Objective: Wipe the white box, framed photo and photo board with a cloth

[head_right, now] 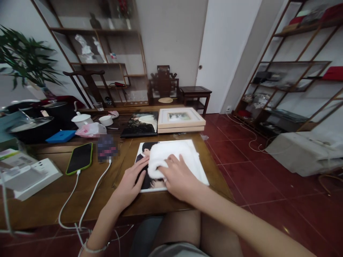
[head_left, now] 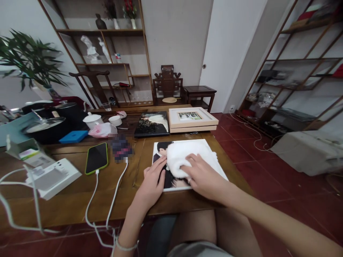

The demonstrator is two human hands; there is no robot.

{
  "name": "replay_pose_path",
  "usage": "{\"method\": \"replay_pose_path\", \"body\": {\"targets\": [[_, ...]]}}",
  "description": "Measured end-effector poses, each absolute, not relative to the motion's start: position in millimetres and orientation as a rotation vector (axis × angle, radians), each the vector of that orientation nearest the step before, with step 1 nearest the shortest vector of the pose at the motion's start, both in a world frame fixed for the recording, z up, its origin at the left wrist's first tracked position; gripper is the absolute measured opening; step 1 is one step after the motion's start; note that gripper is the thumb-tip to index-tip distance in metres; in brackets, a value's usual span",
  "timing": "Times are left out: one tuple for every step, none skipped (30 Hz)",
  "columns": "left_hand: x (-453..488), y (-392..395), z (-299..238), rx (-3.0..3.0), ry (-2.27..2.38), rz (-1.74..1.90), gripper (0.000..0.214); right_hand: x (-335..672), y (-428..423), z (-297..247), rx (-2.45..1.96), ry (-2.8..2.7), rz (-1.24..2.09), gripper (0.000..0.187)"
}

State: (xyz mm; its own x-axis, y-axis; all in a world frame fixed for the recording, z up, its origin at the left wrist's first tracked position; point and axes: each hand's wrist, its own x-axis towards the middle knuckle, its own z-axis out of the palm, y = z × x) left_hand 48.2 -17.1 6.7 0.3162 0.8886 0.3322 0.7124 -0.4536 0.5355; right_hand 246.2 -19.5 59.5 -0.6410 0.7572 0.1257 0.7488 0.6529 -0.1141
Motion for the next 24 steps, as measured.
{"method": "replay_pose_path", "body": {"targets": [[48.1,-17.0,6.7,2.295,1.442,0.863,0.039,247.6,-33.6,59.8,-1.225,-2.717,0.115,0.034],[48.1,-17.0,6.8,2.291,1.446,0.858,0.040,248.9,-46.1,60.4,-1.202,-2.727,0.165,0.034],[47.9,-17.0,6.9,2.285,1.453,0.850,0.040,250.2,-56.6,61.5,-1.173,-2.737,0.222,0.033],[47.8,-17.0,7.1,2.281,1.462,0.838,0.040,251.4,-64.5,62.8,-1.144,-2.745,0.277,0.033],[47.7,-17.0,7.2,2.279,1.470,0.827,0.041,252.8,-69.6,64.3,-1.121,-2.750,0.326,0.033],[47.6,-17.0,7.3,2.278,1.474,0.819,0.041,254.2,-71.7,65.8,-1.104,-2.751,0.362,0.033],[47.5,-17.1,7.3,2.279,1.476,0.816,0.041,256.0,-71.1,67.1,-1.095,-2.748,0.388,0.034],[47.5,-17.1,7.2,2.279,1.477,0.817,0.041,258.0,-68.0,68.1,-1.103,-2.735,0.398,0.035],[47.6,-17.1,6.9,2.278,1.477,0.823,0.040,260.4,-62.8,68.8,-1.121,-2.721,0.399,0.036],[47.7,-17.2,6.6,2.277,1.478,0.831,0.040,263.1,-55.8,68.9,-1.148,-2.704,0.384,0.037],[47.8,-17.3,6.3,2.275,1.481,0.838,0.040,266.0,-47.5,68.7,-1.187,-2.684,0.356,0.037],[47.9,-17.4,6.0,2.272,1.486,0.843,0.040,269.1,-38.1,68.0,-1.233,-2.664,0.322,0.036],[47.9,-17.6,5.7,2.269,1.490,0.847,0.040,272.3,-28.1,66.9,-1.285,-2.644,0.285,0.036],[47.9,-17.8,5.6,2.265,1.494,0.847,0.039,275.3,-17.7,65.6,-1.331,-2.626,0.250,0.037],[47.9,-18.1,5.5,2.260,1.497,0.846,0.039,278.1,-7.2,64.2,-1.375,-2.607,0.220,0.037],[47.9,-18.3,5.5,2.254,1.501,0.846,0.038,280.5,3.0,62.8,-1.421,-2.585,0.186,0.038],[47.9,-18.6,5.5,2.251,1.501,0.847,0.038,282.1,12.6,61.5,-1.462,-2.564,0.151,0.039],[47.9,-19.0,5.5,2.248,1.501,0.846,0.038,282.8,21.1,60.4,-1.497,-2.544,0.116,0.039],[47.8,-19.3,5.4,2.246,1.500,0.846,0.037,282.5,28.4,59.6,-1.523,-2.525,0.083,0.038],[47.9,-19.6,5.3,2.245,1.499,0.846,0.037,281.0,34.0,59.1,-1.538,-2.513,0.055,0.037],[47.9,-19.9,5.1,2.242,1.498,0.849,0.037,278.4,37.9,58.8,-1.539,-2.507,0.034,0.036],[48.0,-20.3,4.9,2.240,1.497,0.854,0.038,274.9,40.0,58.6,-1.525,-2.511,0.025,0.036],[48.2,-20.6,4.7,2.239,1.495,0.867,0.038,270.6,40.1,58.5,-1.501,-2.522,0.026,0.037],[48.4,-20.8,4.6,2.236,1.493,0.890,0.039,265.8,38.5,58.4,-1.466,-2.539,0.030,0.038]]}}
